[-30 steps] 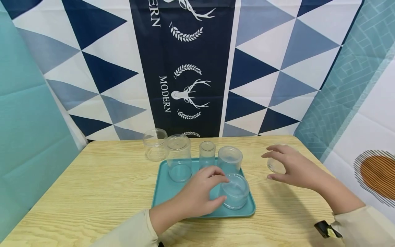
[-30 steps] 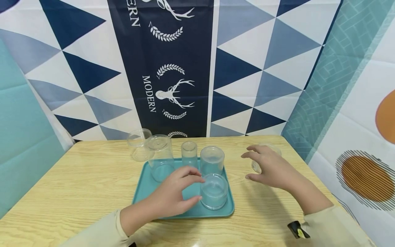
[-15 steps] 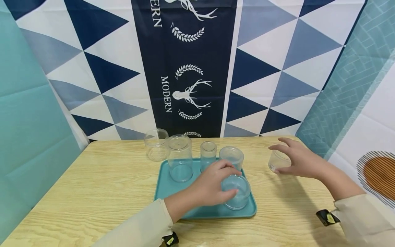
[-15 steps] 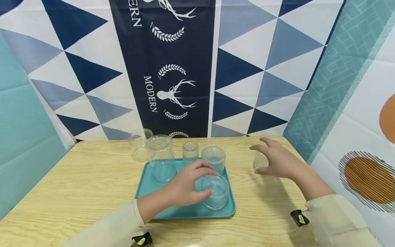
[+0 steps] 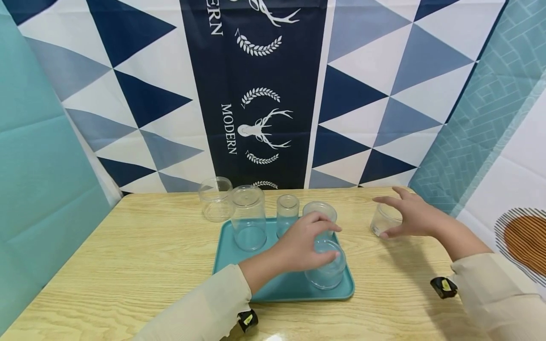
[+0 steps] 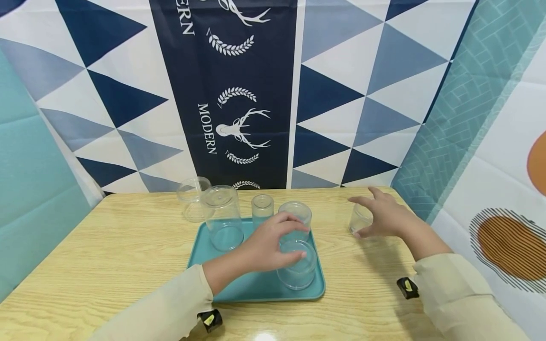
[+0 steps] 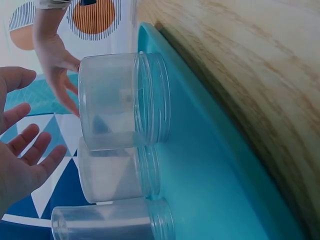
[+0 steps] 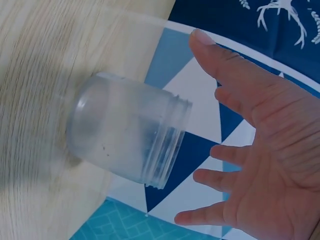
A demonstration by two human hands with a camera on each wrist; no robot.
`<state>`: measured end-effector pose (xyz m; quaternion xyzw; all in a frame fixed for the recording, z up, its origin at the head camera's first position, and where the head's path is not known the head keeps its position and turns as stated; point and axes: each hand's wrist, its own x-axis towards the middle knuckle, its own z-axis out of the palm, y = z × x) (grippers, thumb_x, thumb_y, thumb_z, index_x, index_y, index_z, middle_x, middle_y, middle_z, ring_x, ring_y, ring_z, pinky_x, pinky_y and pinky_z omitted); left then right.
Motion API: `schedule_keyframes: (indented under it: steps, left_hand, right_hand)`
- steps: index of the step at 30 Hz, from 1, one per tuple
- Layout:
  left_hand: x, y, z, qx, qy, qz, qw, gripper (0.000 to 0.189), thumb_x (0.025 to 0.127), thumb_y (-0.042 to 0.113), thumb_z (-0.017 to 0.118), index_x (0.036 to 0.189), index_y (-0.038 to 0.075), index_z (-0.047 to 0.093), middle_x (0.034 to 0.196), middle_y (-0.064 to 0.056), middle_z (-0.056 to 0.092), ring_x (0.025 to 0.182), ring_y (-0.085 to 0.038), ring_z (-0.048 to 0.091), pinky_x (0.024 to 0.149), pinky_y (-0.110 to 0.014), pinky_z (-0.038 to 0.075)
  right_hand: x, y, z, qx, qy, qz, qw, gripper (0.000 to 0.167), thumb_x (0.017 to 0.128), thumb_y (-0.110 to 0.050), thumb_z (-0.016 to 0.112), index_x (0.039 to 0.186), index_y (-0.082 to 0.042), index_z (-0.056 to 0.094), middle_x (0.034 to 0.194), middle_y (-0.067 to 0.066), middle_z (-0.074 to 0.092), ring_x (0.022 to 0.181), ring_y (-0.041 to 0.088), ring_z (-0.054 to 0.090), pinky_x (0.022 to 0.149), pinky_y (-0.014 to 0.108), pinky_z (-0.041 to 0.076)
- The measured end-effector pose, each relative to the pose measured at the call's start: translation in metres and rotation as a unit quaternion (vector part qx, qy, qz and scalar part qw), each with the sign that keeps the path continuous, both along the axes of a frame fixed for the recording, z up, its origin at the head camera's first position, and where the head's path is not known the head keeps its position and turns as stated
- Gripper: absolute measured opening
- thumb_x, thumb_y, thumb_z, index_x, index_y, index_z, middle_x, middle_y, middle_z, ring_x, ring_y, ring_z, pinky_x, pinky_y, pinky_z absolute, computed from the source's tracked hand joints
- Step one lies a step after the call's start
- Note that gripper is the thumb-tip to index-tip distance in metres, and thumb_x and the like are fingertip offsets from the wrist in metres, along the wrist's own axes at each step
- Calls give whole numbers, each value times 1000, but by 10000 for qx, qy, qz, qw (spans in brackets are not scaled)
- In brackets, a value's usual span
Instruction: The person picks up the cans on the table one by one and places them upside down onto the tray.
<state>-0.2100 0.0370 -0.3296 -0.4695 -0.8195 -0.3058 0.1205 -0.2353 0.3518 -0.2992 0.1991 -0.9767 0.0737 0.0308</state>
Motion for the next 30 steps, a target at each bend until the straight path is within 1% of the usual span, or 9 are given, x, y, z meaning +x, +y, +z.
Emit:
schedule_keyframes:
  steps: [5, 10, 12, 15, 17, 19, 23, 26, 30]
  left_hand:
    - [-3, 3, 1, 43, -239, 91, 9997, 42, 83, 28, 76, 121, 13, 68, 123, -1, 55, 112, -10, 52, 92, -17, 43]
    - [-6, 5, 3, 123, -319, 198, 9992, 43, 82, 30, 77, 121, 14, 68, 122, 0, 56, 114, -10, 51, 93, -18, 43]
    - [-7, 5, 3, 145, -334, 229, 9991, 44, 81, 32, 77, 121, 14, 68, 119, 1, 57, 111, -8, 51, 91, -16, 43]
    - [-8, 6, 4, 156, -484, 279, 9983, 46, 81, 34, 77, 122, 16, 68, 117, 3, 57, 108, -6, 51, 86, -14, 44]
    - [-8, 6, 5, 198, -623, 313, 9974, 45, 82, 35, 77, 122, 17, 68, 117, 4, 56, 106, -5, 51, 84, -13, 45]
    - [-8, 6, 5, 286, -739, 330, 9963, 45, 82, 34, 77, 122, 17, 68, 117, 4, 56, 105, -5, 52, 83, -13, 45]
    - [-9, 7, 4, 610, -966, 326, 9929, 41, 83, 30, 77, 120, 15, 68, 116, 5, 57, 102, -9, 54, 80, -14, 48]
    - [-10, 7, 4, 872, -1126, 318, 9893, 38, 83, 27, 77, 118, 13, 69, 115, 5, 58, 101, -11, 55, 79, -16, 50]
    - [-9, 7, 4, 1124, -1308, 321, 9845, 36, 83, 23, 78, 115, 12, 70, 114, 4, 59, 100, -11, 57, 79, -17, 51]
  right_hand:
    - [-8, 3, -3, 58, -49, -53, 10000, 90, 64, -41, 89, 136, -3, 51, 139, 47, 24, 120, 70, 28, 85, 79, 33]
    - [-15, 3, -7, 166, -96, -112, 9998, 93, 62, -40, 90, 137, -3, 49, 138, 48, 24, 116, 71, 32, 82, 76, 38]
    - [-17, 3, -8, 197, -111, -143, 9996, 93, 62, -39, 91, 137, -4, 49, 138, 48, 23, 115, 70, 35, 82, 74, 40]
    - [-20, 3, -9, 281, -81, -154, 9995, 91, 61, -36, 91, 136, -3, 51, 136, 49, 25, 110, 69, 40, 79, 70, 44]
    - [-21, 4, -10, 325, -83, -150, 9993, 87, 60, -30, 91, 133, -2, 53, 133, 49, 28, 107, 68, 42, 77, 67, 47]
    - [-23, 5, -10, 349, -66, -117, 9993, 82, 59, -24, 91, 129, -1, 56, 128, 47, 36, 103, 65, 47, 74, 63, 49]
    - [-25, 8, -11, 306, -19, 1, 9995, 71, 59, -10, 89, 123, 0, 59, 112, 38, 50, 92, 50, 56, 69, 55, 51]
    - [-25, 8, -10, 281, -19, 84, 9996, 64, 62, -6, 87, 120, 0, 60, 106, 33, 53, 83, 39, 58, 66, 50, 52]
    - [-24, 8, -10, 244, -48, 109, 9996, 62, 64, -6, 88, 119, -1, 60, 106, 32, 54, 79, 35, 59, 66, 49, 52]
